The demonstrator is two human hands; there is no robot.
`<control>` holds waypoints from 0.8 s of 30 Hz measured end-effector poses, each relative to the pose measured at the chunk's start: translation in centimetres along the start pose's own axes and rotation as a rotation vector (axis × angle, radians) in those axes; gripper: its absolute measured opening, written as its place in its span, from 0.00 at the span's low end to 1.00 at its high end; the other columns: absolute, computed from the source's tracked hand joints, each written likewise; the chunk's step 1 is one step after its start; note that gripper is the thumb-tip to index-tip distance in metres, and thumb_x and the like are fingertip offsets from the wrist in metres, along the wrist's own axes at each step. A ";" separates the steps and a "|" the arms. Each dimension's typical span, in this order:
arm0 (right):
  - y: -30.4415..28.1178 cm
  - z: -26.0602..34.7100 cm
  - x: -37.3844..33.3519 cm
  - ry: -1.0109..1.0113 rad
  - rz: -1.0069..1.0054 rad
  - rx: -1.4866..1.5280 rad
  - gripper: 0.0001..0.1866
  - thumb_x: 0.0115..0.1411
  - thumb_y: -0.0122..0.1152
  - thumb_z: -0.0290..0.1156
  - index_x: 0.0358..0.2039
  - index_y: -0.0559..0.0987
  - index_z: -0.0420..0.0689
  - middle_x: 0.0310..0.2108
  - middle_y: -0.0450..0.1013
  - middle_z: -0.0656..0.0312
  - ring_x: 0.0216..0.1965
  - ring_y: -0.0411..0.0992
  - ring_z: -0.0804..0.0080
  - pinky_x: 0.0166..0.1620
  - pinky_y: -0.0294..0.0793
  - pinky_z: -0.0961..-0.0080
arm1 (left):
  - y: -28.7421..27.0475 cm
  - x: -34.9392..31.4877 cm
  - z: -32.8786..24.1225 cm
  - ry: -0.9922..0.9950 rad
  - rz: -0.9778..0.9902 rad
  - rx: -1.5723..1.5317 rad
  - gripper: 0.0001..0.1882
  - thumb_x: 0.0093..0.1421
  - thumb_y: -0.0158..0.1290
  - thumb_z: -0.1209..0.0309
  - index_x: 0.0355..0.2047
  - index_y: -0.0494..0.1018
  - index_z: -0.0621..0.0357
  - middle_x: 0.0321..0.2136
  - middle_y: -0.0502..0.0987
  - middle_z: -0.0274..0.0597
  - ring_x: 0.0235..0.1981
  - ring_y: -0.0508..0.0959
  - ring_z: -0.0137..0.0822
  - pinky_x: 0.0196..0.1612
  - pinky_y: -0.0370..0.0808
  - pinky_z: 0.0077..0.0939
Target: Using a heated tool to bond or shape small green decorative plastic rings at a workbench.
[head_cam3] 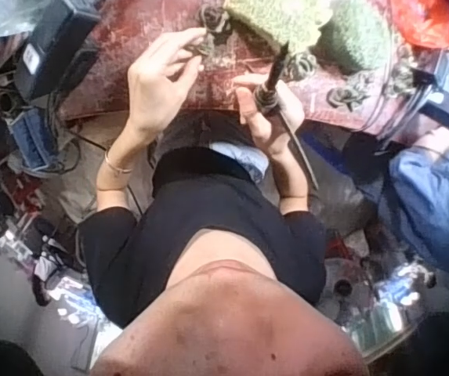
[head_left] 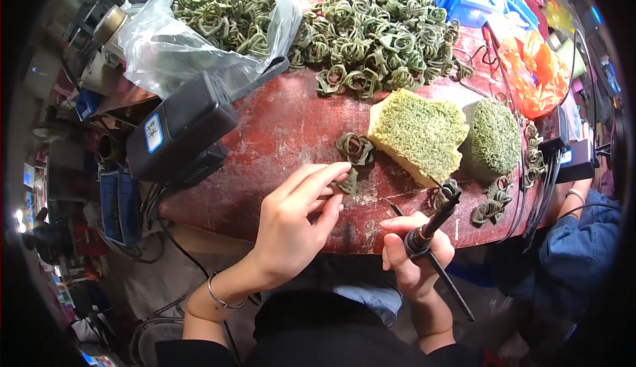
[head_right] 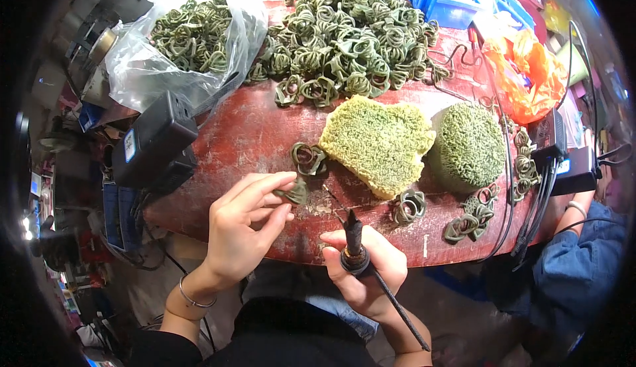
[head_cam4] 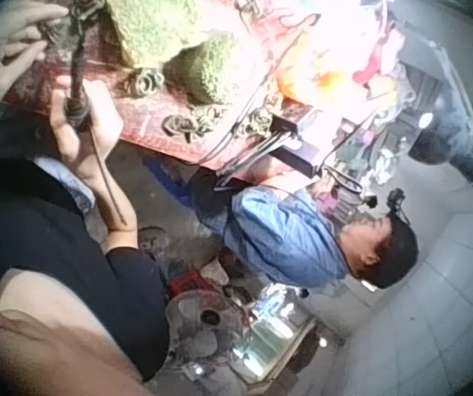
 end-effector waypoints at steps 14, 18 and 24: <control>0.1 0.2 0.1 -0.002 -0.056 -0.028 0.07 0.52 0.60 0.24 0.32 0.76 0.37 0.25 0.71 0.60 0.25 0.69 0.77 0.29 0.67 0.82 | -1.3 -0.3 0.3 0.028 0.007 -0.018 0.08 0.49 0.52 0.88 0.32 0.72 0.71 0.40 0.71 0.46 0.30 0.77 0.27 0.25 0.77 0.14; 0.1 0.1 0.1 0.017 -0.054 -0.039 0.07 0.52 0.60 0.23 0.32 0.76 0.37 0.25 0.71 0.60 0.25 0.69 0.76 0.29 0.68 0.82 | -0.9 -0.5 -0.6 0.013 0.020 -0.160 0.05 0.49 0.53 0.86 0.27 0.70 0.71 0.44 0.71 0.56 0.34 0.77 0.30 0.34 0.76 0.18; 0.3 0.0 -0.2 -0.036 -0.039 0.031 0.10 0.53 0.59 0.25 0.36 0.74 0.38 0.29 0.71 0.59 0.29 0.70 0.76 0.33 0.69 0.80 | 2.4 -1.6 0.8 -0.100 0.052 -0.753 0.16 0.49 0.58 0.80 0.38 0.68 0.65 0.40 0.74 0.51 0.34 0.77 0.29 0.37 0.77 0.20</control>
Point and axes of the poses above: each hand's wrist, its own x-axis towards the middle knuckle, its own y-axis out of the palm, z = x × y, the point moved 9 cm from there along x, towards the middle knuckle
